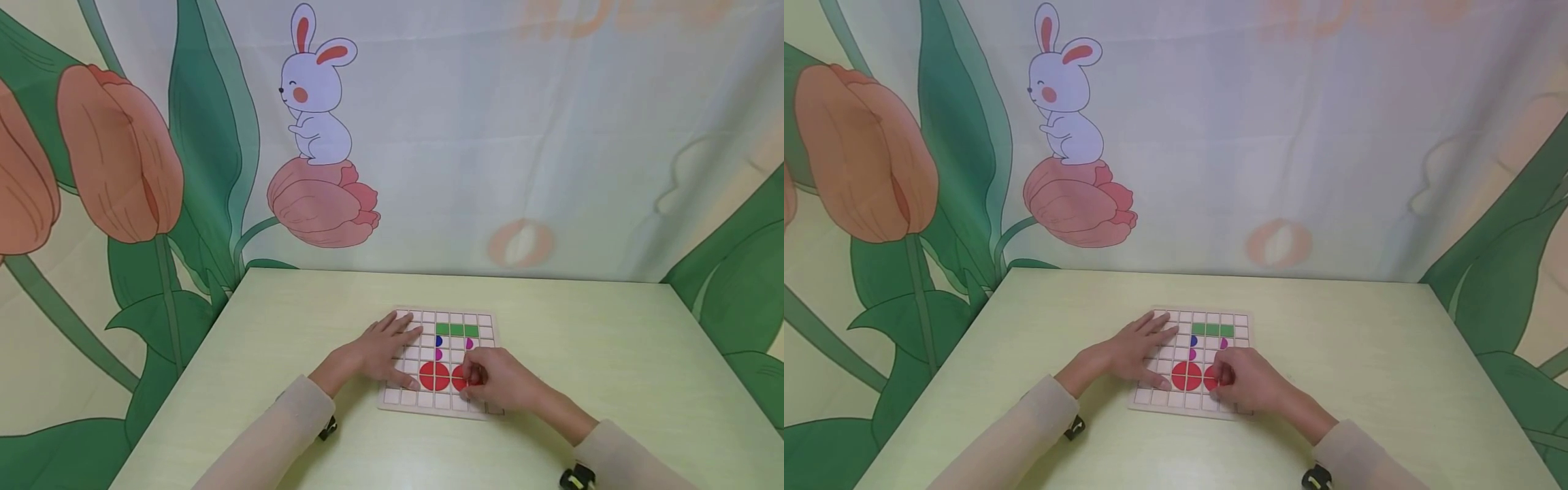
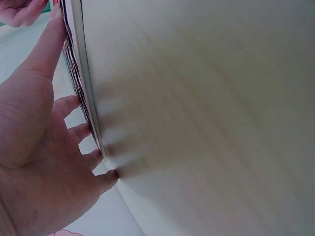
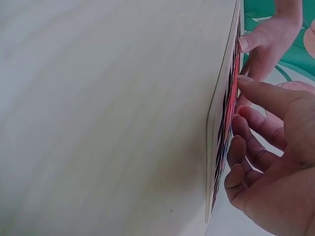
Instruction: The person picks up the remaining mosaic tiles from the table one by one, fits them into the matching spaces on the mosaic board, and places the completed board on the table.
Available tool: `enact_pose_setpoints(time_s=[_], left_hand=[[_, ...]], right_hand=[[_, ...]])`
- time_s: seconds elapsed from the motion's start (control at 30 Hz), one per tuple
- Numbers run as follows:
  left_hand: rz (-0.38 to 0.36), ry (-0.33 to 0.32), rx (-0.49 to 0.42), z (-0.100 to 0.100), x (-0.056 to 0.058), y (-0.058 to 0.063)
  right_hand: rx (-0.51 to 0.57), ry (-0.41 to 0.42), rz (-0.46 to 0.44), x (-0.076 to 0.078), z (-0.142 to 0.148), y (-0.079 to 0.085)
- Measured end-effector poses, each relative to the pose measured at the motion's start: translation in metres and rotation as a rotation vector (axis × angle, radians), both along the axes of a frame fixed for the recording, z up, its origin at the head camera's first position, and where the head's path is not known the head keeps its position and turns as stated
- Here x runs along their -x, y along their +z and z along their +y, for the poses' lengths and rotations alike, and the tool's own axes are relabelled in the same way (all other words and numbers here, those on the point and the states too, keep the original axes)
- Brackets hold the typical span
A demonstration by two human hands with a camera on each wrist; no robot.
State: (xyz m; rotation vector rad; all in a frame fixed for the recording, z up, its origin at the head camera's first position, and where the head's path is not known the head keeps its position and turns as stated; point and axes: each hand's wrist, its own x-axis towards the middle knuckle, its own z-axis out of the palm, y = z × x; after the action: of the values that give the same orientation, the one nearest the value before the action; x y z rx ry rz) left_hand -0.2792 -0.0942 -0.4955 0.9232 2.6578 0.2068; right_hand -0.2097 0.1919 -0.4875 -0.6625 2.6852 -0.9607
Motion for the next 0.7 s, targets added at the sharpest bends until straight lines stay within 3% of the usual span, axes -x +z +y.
enact_pose_setpoints(time_s=[0.7], left_hand=[[-0.011,-0.004,-0.008,-0.001,-0.001,0.002]], right_hand=[[-0.010,-0.048,-0.031,-0.005,0.019,-0.003]])
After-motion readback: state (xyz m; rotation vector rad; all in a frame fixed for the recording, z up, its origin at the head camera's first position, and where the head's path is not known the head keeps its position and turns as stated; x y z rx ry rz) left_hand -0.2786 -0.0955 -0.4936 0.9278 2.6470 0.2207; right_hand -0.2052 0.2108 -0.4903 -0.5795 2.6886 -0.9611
